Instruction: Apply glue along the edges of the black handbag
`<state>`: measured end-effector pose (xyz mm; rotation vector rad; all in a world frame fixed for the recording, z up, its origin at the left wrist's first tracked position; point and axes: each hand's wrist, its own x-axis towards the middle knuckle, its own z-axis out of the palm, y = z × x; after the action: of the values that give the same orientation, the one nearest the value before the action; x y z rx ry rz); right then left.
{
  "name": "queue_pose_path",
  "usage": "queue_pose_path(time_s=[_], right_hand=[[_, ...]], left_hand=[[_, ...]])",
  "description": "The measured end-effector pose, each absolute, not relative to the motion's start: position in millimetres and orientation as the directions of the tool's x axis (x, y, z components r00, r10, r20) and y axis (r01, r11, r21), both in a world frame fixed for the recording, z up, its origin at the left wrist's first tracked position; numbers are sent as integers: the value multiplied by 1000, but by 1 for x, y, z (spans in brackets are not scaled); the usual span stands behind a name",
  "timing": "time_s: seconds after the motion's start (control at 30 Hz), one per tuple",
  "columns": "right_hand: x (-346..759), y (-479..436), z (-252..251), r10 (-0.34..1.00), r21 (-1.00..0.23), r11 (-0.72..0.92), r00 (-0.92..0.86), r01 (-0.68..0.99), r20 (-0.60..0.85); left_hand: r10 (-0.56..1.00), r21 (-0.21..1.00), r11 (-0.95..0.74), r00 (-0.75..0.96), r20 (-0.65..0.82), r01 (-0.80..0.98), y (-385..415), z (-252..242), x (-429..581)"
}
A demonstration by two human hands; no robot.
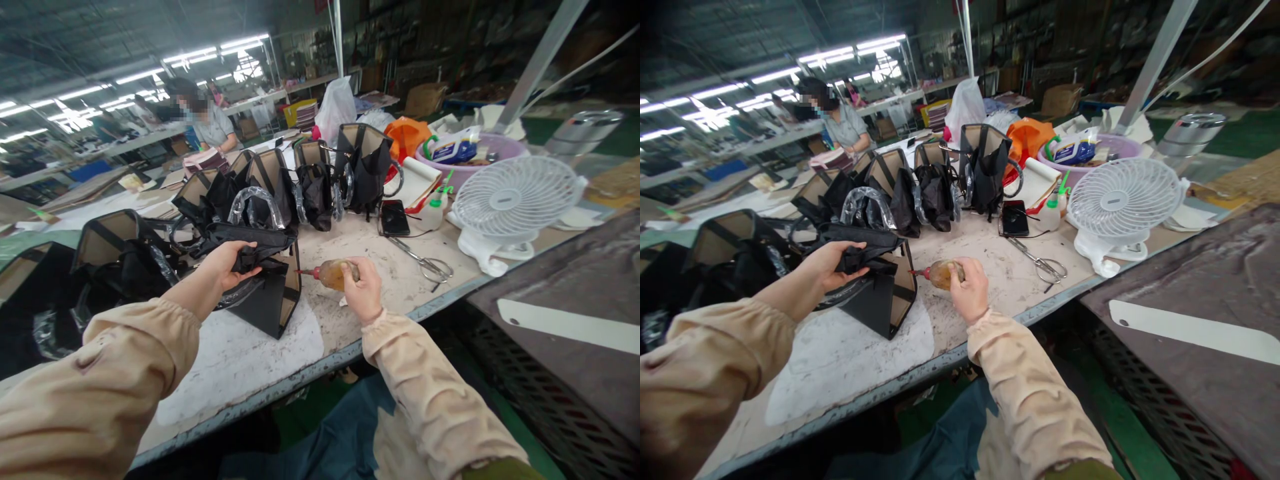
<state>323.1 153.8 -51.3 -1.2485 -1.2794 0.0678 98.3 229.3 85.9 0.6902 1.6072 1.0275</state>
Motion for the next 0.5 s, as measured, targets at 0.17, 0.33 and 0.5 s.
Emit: queue_pose_path(time_s=[0.17,0.33,0.5], right_hand=[[325,154,-45,619,-718,422,403,554,675],[327,153,-35,573,-706,444,431,552,698],[328,155,-37,588,-696,452,401,558,703]], left_hand=[[841,882,466,-278,-465,-67,228,86,99],[834,875,479,-276,-478,-68,228,87,98],[837,875,480,-263,-479,-65,228,87,97]])
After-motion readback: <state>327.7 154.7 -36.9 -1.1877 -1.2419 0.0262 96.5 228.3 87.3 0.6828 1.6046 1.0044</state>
